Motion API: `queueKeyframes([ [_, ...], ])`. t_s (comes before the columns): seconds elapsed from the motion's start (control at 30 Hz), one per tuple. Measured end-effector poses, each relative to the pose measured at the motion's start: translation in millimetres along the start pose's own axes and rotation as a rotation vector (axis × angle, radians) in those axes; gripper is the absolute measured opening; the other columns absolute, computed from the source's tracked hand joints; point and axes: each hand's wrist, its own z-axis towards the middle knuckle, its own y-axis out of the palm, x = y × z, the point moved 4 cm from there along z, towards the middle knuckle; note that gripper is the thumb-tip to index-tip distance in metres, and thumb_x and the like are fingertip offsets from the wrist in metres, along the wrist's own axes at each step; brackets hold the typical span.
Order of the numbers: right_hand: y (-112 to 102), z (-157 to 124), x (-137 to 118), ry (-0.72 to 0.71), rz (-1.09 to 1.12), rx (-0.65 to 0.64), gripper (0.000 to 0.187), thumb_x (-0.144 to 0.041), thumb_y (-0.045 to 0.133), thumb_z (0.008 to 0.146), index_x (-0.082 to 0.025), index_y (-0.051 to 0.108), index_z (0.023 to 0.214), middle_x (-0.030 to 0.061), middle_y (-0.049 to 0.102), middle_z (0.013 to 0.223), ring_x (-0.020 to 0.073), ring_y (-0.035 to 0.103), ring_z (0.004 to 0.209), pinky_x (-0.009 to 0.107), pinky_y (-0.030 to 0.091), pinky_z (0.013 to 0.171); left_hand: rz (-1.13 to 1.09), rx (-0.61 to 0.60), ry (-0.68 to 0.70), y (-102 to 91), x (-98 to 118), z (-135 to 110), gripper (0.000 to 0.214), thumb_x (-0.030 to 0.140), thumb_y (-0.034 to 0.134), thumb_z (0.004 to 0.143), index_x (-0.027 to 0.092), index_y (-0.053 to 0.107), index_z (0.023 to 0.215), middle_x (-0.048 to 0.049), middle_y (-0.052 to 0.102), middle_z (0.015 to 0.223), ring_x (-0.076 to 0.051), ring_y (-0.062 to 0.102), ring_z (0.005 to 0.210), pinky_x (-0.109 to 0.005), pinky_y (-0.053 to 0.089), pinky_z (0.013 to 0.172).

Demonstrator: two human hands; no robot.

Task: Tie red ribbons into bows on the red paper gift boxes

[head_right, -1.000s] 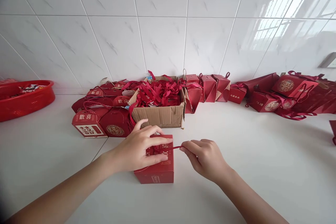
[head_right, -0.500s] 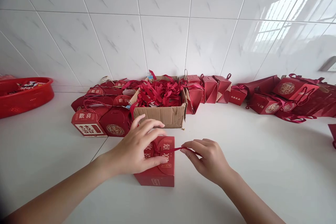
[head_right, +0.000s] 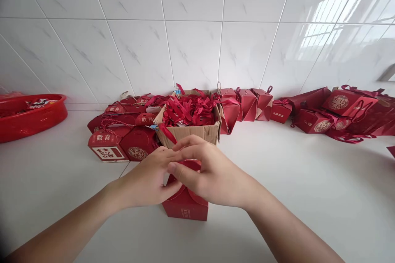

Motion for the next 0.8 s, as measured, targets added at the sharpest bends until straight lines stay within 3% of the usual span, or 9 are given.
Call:
queueKeyframes([
  [0.17,-3.4,-2.1,3.5,0.0,0.082,-0.053,0.022,-0.027,0.051,0.092,-0.017,0.07,0.085,0.0055,0.058,0.111,0.0143,0.059,0.094,0.025,0.049,0.08,0.01,0.023,0.025,3.6,-2.0,2.1,0.01,0.012,0.046,0.078,0.019,0.052,0.074,0.0035,0.059,0.072,-0.013,0.052,0.069,-0.028,0.034,0.064],
  [0.33,-31.0,-1.7,20.5,0.081,-0.005,0.067,0.05,-0.038,0.035,0.098,-0.017,0.062,0.062,0.0035,0.064,0.081,0.0135,0.059,0.08,0.025,0.046,0.074,-0.064,0.032,-0.027,4.2,-7.1,2.4,0.008,0.014,0.053,0.073,0.017,0.052,0.066,0.0047,0.058,0.066,-0.01,0.051,0.064,-0.027,0.038,0.071],
  [0.4,-31.8,0.8,31.0,0.141,-0.077,0.008,0.037,-0.033,0.041,0.095,-0.017,0.061,0.069,0.0015,0.062,0.074,0.0126,0.057,0.073,0.025,0.046,0.069,-0.105,0.035,-0.041,3.5,-8.3,2.4,0.009,0.014,0.054,0.073,0.018,0.053,0.065,0.0062,0.059,0.064,-0.008,0.05,0.061,-0.026,0.038,0.074],
  [0.5,-16.6,4.4,42.2,0.127,-0.2,-0.236,0.01,-0.018,0.052,0.084,-0.018,0.061,0.08,-0.0013,0.063,0.076,0.0106,0.054,0.068,0.022,0.044,0.061,-0.152,0.022,-0.074,3.8,-10.7,2.1,0.009,0.015,0.055,0.074,0.018,0.056,0.065,0.0064,0.06,0.063,-0.008,0.05,0.061,-0.024,0.039,0.073],
  [0.6,-3.1,6.6,47.8,0.091,-0.303,-0.348,0.014,-0.008,0.05,0.075,-0.018,0.059,0.077,-0.003,0.061,0.074,0.0087,0.051,0.064,0.02,0.04,0.055,-0.19,0.0,-0.095,5.0,-12.4,2.0,0.009,0.016,0.055,0.073,0.019,0.056,0.065,0.0057,0.06,0.063,-0.009,0.052,0.062,-0.022,0.04,0.069],
  [0.8,0.4,8.1,52.3,0.089,-0.324,-0.385,0.009,-0.012,0.047,0.076,-0.019,0.053,0.077,-0.0043,0.058,0.073,0.0073,0.047,0.061,0.019,0.037,0.052,-0.145,0.001,-0.103,2.9,-13.0,3.3,0.012,0.013,0.054,0.07,0.018,0.051,0.06,0.0053,0.056,0.06,-0.009,0.049,0.06,-0.022,0.041,0.068],
])
